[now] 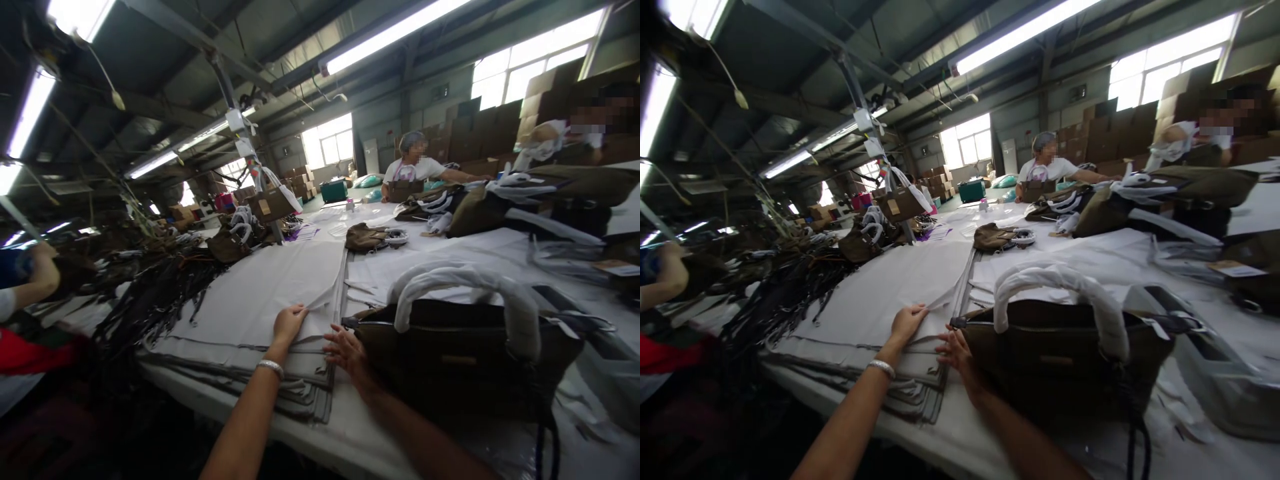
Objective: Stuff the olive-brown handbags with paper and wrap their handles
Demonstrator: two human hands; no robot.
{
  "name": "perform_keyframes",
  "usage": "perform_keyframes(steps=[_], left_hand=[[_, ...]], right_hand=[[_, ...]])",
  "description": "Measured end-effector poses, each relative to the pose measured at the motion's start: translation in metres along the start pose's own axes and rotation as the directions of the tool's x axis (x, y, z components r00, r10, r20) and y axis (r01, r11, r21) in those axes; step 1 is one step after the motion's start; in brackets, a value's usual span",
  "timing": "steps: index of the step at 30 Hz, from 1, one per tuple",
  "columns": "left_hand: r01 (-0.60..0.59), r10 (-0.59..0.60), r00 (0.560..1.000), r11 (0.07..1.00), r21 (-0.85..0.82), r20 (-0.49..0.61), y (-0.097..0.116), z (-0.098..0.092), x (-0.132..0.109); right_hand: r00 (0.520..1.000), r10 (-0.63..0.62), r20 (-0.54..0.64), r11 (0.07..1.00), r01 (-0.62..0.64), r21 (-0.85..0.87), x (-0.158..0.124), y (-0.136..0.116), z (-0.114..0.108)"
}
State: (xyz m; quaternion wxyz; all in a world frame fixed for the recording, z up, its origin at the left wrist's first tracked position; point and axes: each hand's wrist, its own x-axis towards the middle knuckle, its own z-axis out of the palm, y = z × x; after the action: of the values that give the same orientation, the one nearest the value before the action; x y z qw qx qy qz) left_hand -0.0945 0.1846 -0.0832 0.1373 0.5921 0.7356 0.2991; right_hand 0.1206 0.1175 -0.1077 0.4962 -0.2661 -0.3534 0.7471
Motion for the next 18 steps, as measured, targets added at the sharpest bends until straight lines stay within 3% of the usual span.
perform_keyframes(steps=[7,11,15,18], left_hand=[[0.093,-0.09,0.995,0.993,-0.073,0.035,-0.006,-0.016,0.016],[0.03,-0.031,0.999,0.998,-0.053,-0.017,-0.003,-0.038,0.015],[-0.089,0.089,0.995,0.996,0.003,-0.038,0.01,-0.057,-0.018],[-0.165,0.164,0.986,0.986,0.01,0.022,0.025,-0.055,-0.073]], right_hand=[[0.999,-0.007,-0.032,0.993,0.011,0.115,0.006,-0.004,-0.002],[0.998,0.006,-0.062,0.983,0.005,0.184,0.013,-0.003,-0.003],[0.994,0.005,-0.107,0.973,0.02,0.231,0.02,-0.003,-0.005],[0.99,0.021,-0.138,0.971,0.012,0.237,0.023,-0.005,-0.007]])
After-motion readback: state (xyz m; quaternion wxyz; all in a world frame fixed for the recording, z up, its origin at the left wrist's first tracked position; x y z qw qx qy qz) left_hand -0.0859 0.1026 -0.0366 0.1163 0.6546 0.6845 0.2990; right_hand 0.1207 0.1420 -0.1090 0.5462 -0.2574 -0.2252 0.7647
